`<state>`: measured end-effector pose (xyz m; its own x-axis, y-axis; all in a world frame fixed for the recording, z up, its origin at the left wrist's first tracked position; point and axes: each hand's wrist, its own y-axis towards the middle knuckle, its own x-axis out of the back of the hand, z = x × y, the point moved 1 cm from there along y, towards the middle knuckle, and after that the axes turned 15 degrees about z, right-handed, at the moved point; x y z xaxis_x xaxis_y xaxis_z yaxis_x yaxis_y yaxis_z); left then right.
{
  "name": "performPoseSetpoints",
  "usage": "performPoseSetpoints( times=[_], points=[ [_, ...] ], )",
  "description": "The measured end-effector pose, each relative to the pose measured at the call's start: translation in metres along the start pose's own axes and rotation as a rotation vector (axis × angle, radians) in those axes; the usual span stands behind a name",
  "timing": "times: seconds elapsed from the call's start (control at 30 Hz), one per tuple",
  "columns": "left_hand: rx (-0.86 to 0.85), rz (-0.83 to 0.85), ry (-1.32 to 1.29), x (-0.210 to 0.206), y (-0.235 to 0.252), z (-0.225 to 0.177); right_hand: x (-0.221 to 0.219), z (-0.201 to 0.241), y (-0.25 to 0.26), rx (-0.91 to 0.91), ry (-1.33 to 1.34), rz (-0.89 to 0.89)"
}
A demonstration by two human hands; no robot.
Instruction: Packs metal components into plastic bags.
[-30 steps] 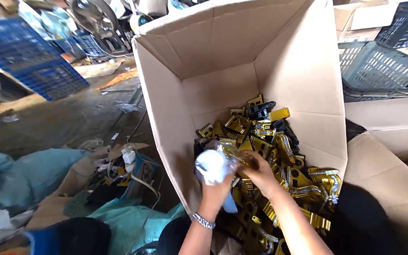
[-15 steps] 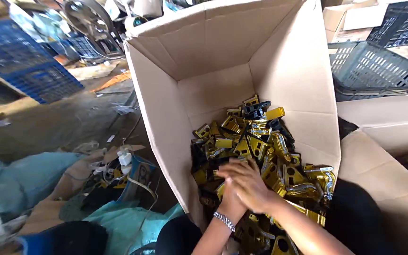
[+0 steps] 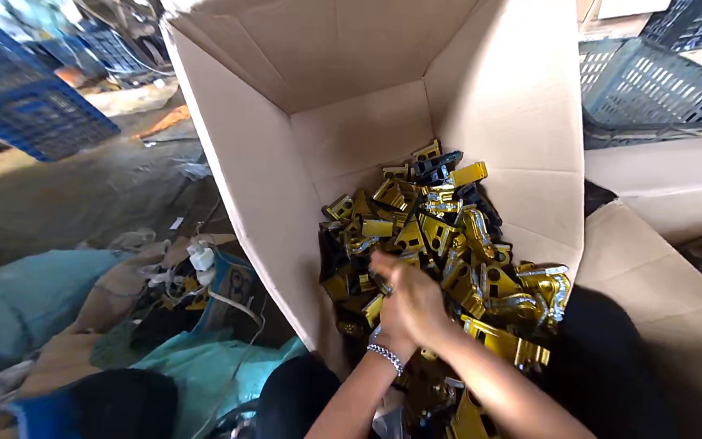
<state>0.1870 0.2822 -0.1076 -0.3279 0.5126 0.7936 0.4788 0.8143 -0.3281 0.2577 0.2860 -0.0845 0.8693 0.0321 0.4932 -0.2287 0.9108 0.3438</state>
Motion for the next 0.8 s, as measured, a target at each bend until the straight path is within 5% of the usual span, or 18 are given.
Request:
performPoseSetpoints(
  times=[0.1, 0.23, 0.4, 0.53, 0.67, 0.8],
  points=[
    [-0.115, -0.245, -0.286, -0.001, -0.019, -0.023, 0.033, -0.039, 0.020, -0.197, 0.211, 0.042],
    [-0.262, -0.339, -0.838, 0.009, -0.029, -0.012, 0.089, -0.077, 0.007, -0.112, -0.167, 0.021],
    [-0.103, -0.640, -0.981, 0.057, -0.021, 0.043, 0.184, -0.089, -0.125, -0.462, -0.563, -0.064],
    [-0.177, -0.665, -0.850, 0.070, -0.031, 0.045, 0.147, -0.088, -0.178, -0.685, -0.647, 0.146],
    [-0.093, -0.631, -0.792, 0.066, -0.021, 0.043, 0.084, -0.091, -0.148, -0.549, -0.439, -0.058],
    [-0.058, -0.616, -0.837, 0.061, -0.017, 0.040, 0.062, -0.081, -0.102, -0.475, -0.184, 0.019]
  ],
)
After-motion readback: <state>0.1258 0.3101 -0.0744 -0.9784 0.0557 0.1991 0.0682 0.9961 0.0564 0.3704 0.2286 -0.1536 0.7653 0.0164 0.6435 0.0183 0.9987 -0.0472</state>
